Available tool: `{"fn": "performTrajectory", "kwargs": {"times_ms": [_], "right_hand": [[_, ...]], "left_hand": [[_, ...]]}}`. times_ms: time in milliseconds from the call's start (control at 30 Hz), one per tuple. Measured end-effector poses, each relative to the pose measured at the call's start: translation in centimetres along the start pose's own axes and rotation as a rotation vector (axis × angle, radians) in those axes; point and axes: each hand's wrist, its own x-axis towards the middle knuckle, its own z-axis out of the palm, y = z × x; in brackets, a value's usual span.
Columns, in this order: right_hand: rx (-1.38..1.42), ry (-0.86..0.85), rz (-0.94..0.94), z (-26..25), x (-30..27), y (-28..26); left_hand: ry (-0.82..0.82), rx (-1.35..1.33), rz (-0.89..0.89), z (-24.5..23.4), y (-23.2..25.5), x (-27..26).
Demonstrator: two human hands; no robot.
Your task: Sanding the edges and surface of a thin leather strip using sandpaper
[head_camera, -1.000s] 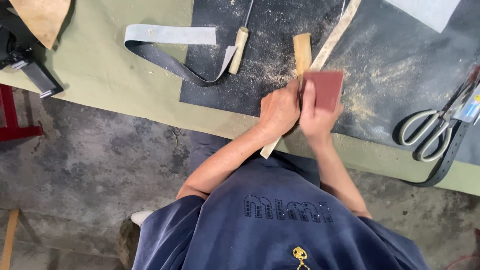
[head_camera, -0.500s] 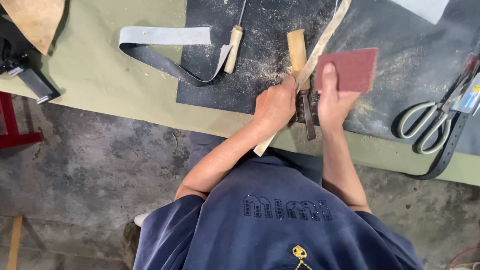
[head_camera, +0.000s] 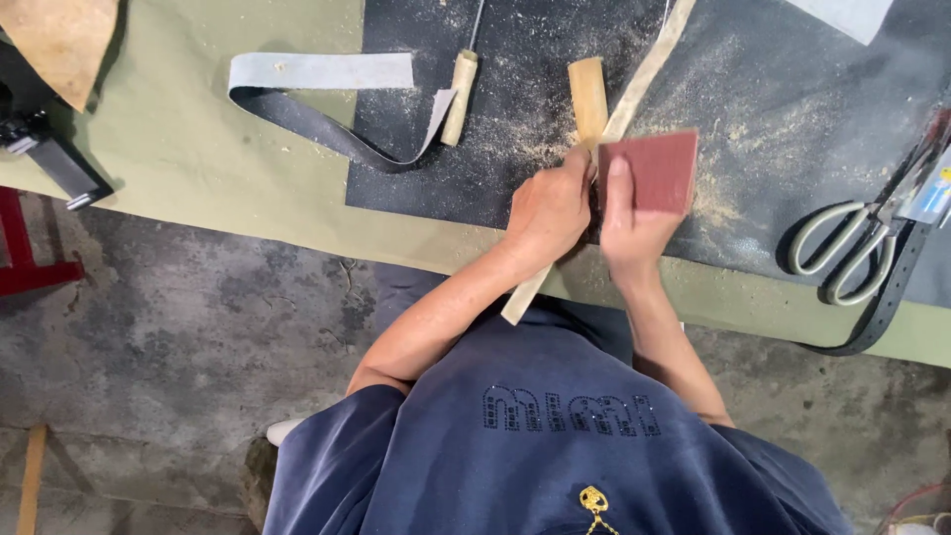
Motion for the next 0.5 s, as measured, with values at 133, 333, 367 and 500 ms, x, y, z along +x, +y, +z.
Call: {"fn": "performTrajectory", "kwargs": {"times_ms": [133, 333, 367, 500], "right_hand": [[-0.11, 0.048, 0.206, 1.1, 3.8, -1.5], [-0.049, 0.012, -0.016, 1.5, 1.4, -2.1], [-0.077, 0.016, -0.011, 1.1, 2.0, -2.0], [-0.204, 0.112, 0.067, 0.5, 3.4, 5.1]], "left_hand": [[0.014, 0.07, -0.073, 2.8, -1.7, 0.8], [-0.053, -0.02, -0.085, -0.4, 0.6, 0.5], [-0.051, -0.017, -0.076, -0.3, 0.5, 0.6], [0.022, -0.008, 0.009, 0.4, -0.6, 0.5]]}}
